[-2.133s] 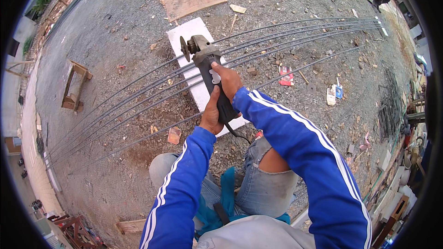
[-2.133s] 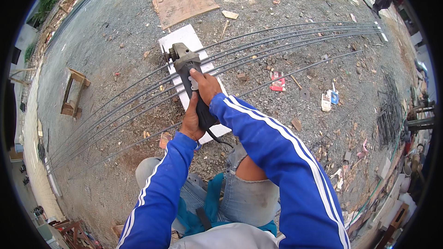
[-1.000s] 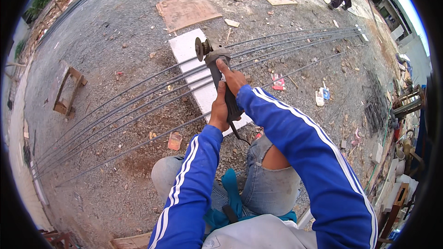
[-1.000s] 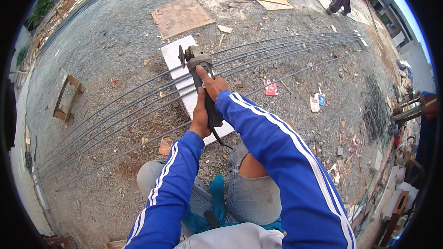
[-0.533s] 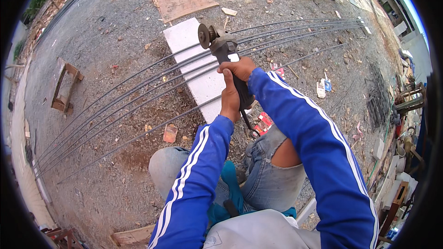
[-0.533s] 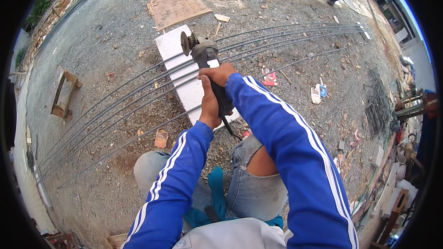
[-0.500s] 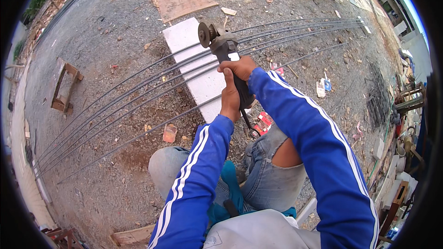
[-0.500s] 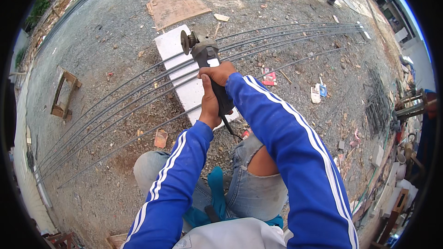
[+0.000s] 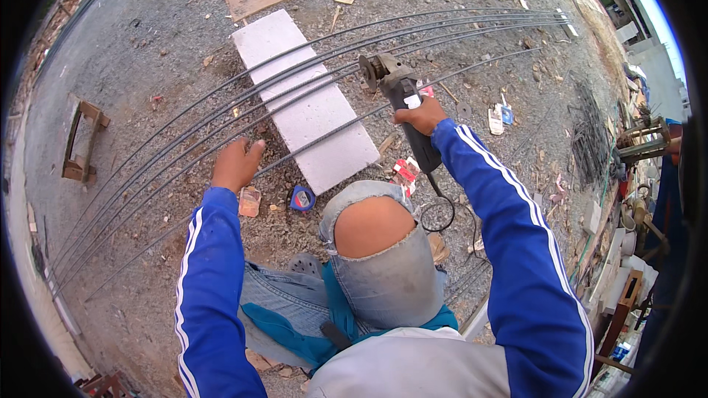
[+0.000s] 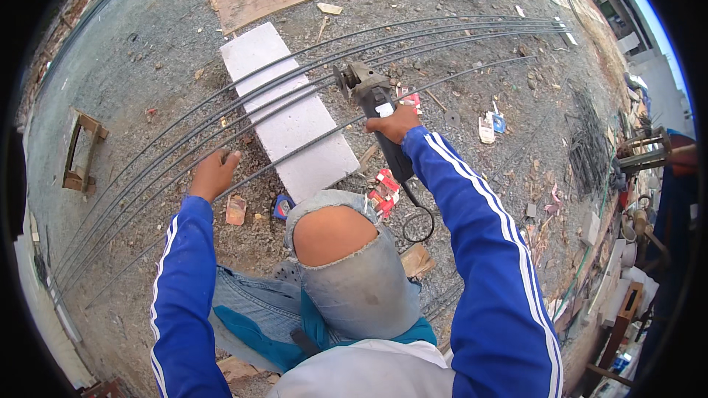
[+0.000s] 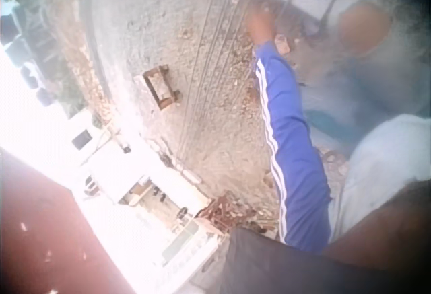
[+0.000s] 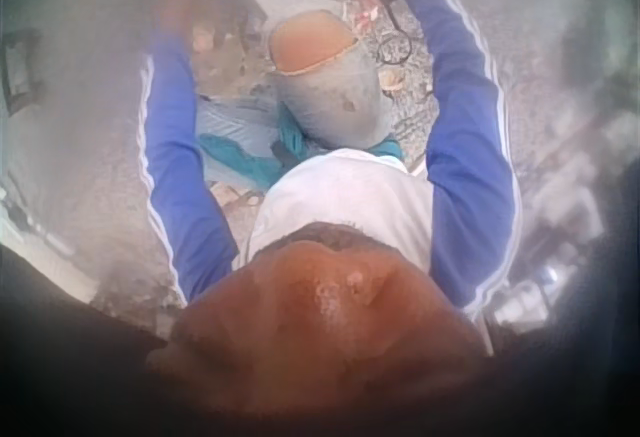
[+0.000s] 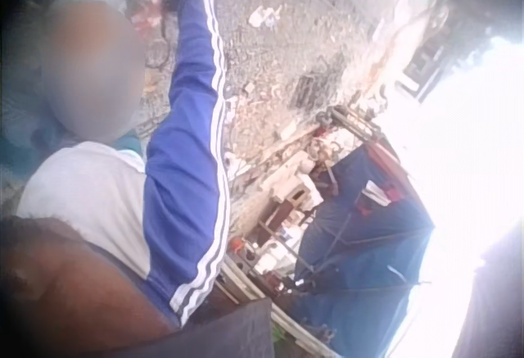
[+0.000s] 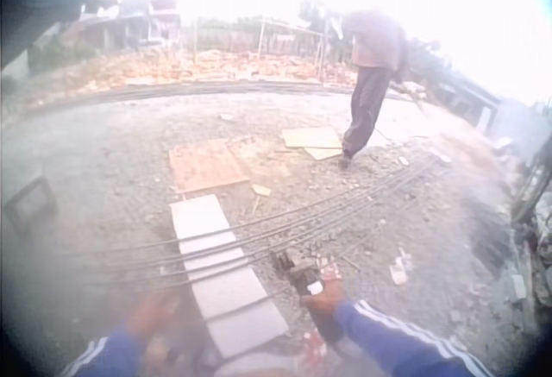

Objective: The person measures and marks metal rods with a tape measure and a marker before cutting them using an angle grinder.

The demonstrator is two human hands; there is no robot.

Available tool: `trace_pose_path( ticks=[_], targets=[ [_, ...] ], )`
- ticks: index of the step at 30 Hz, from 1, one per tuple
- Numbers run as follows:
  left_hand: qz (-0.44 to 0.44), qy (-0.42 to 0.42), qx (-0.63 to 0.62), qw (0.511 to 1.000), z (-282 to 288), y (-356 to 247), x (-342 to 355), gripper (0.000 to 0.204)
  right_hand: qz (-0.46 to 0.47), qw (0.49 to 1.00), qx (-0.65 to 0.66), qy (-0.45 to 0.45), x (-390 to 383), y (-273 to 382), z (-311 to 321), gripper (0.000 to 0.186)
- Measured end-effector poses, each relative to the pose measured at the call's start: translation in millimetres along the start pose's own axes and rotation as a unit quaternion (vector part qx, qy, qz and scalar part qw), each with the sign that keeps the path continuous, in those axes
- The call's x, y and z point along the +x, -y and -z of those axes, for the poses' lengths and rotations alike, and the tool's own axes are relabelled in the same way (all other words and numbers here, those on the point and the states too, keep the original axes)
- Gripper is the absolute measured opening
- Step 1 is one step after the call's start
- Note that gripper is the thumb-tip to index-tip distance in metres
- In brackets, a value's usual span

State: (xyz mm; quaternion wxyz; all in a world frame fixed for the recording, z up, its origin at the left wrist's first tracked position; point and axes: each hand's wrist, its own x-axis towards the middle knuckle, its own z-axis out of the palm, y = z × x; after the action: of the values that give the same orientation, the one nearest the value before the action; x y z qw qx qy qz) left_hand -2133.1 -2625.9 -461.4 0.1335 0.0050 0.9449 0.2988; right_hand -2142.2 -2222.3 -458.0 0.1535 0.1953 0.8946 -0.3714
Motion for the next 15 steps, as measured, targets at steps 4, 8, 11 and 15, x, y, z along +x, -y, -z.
trace_pose_path(
  ticks=[4, 8, 11, 15],
  targets=[
    [0.039, 0.056, 0.103, 0.992, -44, 51, -10, 0.048, -0.033, 0.998, 0.056, 0.015, -17, -36, -31, 0.057],
    [0.02, 0.037, 0.133, 0.99, -85, 61, -7, 0.044, -0.052, 0.997, 0.057, 0.024, -20, -56, -53, 0.052],
    [0.02, 0.042, 0.112, 0.993, -95, 62, -4, 0.043, -0.073, 0.993, 0.08, 0.05, -24, -44, -55, 0.05],
    [0.06, 0.076, 0.085, 0.992, -91, 40, 1, 0.039, -0.077, 0.994, 0.061, 0.048, -5, -56, -54, 0.051]
  ],
)
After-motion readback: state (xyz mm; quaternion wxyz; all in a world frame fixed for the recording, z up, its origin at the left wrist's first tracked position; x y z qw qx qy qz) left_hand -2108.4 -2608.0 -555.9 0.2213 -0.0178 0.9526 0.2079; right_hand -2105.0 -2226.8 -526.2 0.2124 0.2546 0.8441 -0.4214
